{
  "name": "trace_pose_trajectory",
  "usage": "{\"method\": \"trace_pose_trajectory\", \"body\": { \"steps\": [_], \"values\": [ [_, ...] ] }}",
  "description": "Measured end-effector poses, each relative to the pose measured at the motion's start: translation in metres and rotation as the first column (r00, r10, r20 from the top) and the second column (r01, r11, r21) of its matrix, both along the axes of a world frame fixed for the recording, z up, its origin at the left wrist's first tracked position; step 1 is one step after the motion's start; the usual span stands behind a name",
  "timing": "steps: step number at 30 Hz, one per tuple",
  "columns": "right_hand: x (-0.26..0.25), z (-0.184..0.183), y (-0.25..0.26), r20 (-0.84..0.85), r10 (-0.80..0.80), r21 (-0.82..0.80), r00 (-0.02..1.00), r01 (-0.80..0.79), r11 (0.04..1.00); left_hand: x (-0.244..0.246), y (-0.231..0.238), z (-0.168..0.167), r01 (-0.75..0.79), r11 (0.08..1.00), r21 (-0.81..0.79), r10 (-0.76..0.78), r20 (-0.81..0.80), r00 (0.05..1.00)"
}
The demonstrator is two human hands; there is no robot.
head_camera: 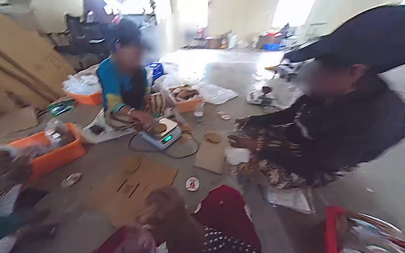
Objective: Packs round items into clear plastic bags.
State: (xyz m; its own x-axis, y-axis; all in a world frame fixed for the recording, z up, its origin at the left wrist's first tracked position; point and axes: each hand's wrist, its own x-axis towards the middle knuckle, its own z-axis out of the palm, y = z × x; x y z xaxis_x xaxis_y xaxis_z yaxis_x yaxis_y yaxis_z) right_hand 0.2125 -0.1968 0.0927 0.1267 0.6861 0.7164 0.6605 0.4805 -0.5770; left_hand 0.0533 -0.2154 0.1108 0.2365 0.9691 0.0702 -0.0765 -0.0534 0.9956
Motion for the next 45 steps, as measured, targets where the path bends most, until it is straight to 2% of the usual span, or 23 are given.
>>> {"method": "trace_pose_trajectory", "body": {
  "steps": [2, 4, 6, 10, 12, 14, 16, 18, 20, 23, 25, 27, 29, 32, 34, 36, 37, 38, 41, 43, 45],
  "values": [
    [-0.002, 0.006, -0.003, -0.046, 0.002, -0.064, 0.999, -0.005, 0.998, -0.003, 0.012, -0.013, -0.189, 0.945, 0.266, 0.217, -0.081, 0.973],
    [-0.009, 0.005, -0.012, -0.036, 0.061, -0.185, 0.997, -0.067, 0.980, -0.004, 0.017, -0.027, -0.197, 0.831, 0.520, 0.328, -0.172, 0.929],
    [-0.020, -0.003, -0.020, -0.046, 0.064, -0.274, 0.997, -0.074, 0.959, 0.007, 0.014, -0.031, -0.151, 0.791, 0.593, 0.377, -0.278, 0.884],
    [-0.017, -0.022, -0.020, -0.116, 0.021, -0.389, 0.993, -0.064, 0.919, 0.024, 0.009, -0.046, -0.104, 0.806, 0.583, 0.411, -0.424, 0.807],
    [-0.013, -0.026, -0.023, -0.139, 0.030, -0.441, 0.990, -0.089, 0.893, 0.027, 0.006, -0.054, -0.079, 0.829, 0.554, 0.380, -0.452, 0.807],
    [-0.009, -0.028, -0.025, -0.128, 0.022, -0.487, 0.992, -0.082, 0.869, 0.026, 0.007, -0.060, -0.091, 0.877, 0.472, 0.290, -0.368, 0.883],
    [0.000, -0.030, -0.026, -0.108, 0.012, -0.542, 0.994, -0.069, 0.838, 0.020, 0.010, -0.062, -0.108, 0.923, 0.369, 0.197, -0.215, 0.956],
    [0.010, -0.028, -0.028, -0.062, 0.006, -0.576, 0.998, -0.041, 0.816, 0.011, 0.017, -0.060, -0.160, 0.927, 0.340, 0.212, -0.122, 0.970],
    [0.016, -0.031, -0.028, -0.033, 0.033, -0.580, 0.999, -0.046, 0.813, 0.004, 0.025, -0.058, -0.202, 0.905, 0.374, 0.260, -0.112, 0.959],
    [0.012, -0.029, -0.030, -0.033, 0.051, -0.466, 0.998, -0.060, 0.883, 0.004, 0.029, -0.057, -0.215, 0.861, 0.460, 0.330, -0.187, 0.925],
    [0.002, -0.020, -0.034, -0.072, 0.052, -0.249, 0.996, -0.068, 0.966, 0.006, 0.029, -0.056, -0.204, 0.854, 0.479, 0.347, -0.230, 0.909],
    [-0.013, -0.009, -0.044, -0.171, 0.124, -0.129, 0.977, -0.147, 0.981, 0.008, 0.029, -0.058, -0.203, 0.853, 0.481, 0.357, -0.253, 0.899],
    [-0.025, -0.008, -0.055, -0.284, 0.233, -0.175, 0.930, -0.289, 0.941, 0.009, 0.028, -0.058, -0.193, 0.860, 0.473, 0.353, -0.277, 0.894],
    [-0.028, -0.008, -0.059, -0.456, 0.257, -0.337, 0.852, -0.433, 0.836, 0.011, 0.029, -0.060, -0.204, 0.862, 0.464, 0.369, -0.298, 0.880],
    [-0.027, -0.004, -0.058, -0.659, 0.206, -0.395, 0.724, -0.565, 0.724, 0.012, 0.027, -0.060, -0.202, 0.860, 0.469, 0.384, -0.333, 0.861],
    [-0.028, -0.006, -0.053, -0.834, 0.134, -0.344, 0.535, -0.695, 0.631, 0.016, 0.022, -0.059, -0.185, 0.863, 0.469, 0.378, -0.359, 0.853],
    [-0.029, -0.009, -0.048, -0.869, 0.109, -0.322, 0.482, -0.721, 0.614, 0.019, 0.018, -0.057, -0.175, 0.870, 0.461, 0.366, -0.367, 0.855],
    [-0.030, -0.012, -0.043, -0.881, 0.077, -0.327, 0.467, -0.718, 0.615, 0.024, 0.012, -0.056, -0.159, 0.877, 0.453, 0.348, -0.371, 0.861],
    [-0.030, -0.011, -0.030, -0.852, -0.099, -0.447, 0.515, -0.614, 0.651, 0.035, -0.013, -0.057, -0.078, 0.851, 0.520, 0.284, -0.330, 0.900],
    [-0.027, -0.020, -0.024, -0.860, 0.027, -0.360, 0.510, -0.643, 0.675, 0.033, -0.018, -0.065, -0.048, 0.816, 0.575, 0.222, -0.236, 0.946],
    [-0.023, -0.037, -0.013, -0.851, 0.265, -0.191, 0.453, -0.738, 0.647, 0.022, -0.013, -0.068, -0.044, 0.868, 0.494, 0.108, -0.100, 0.989]
  ]
}}
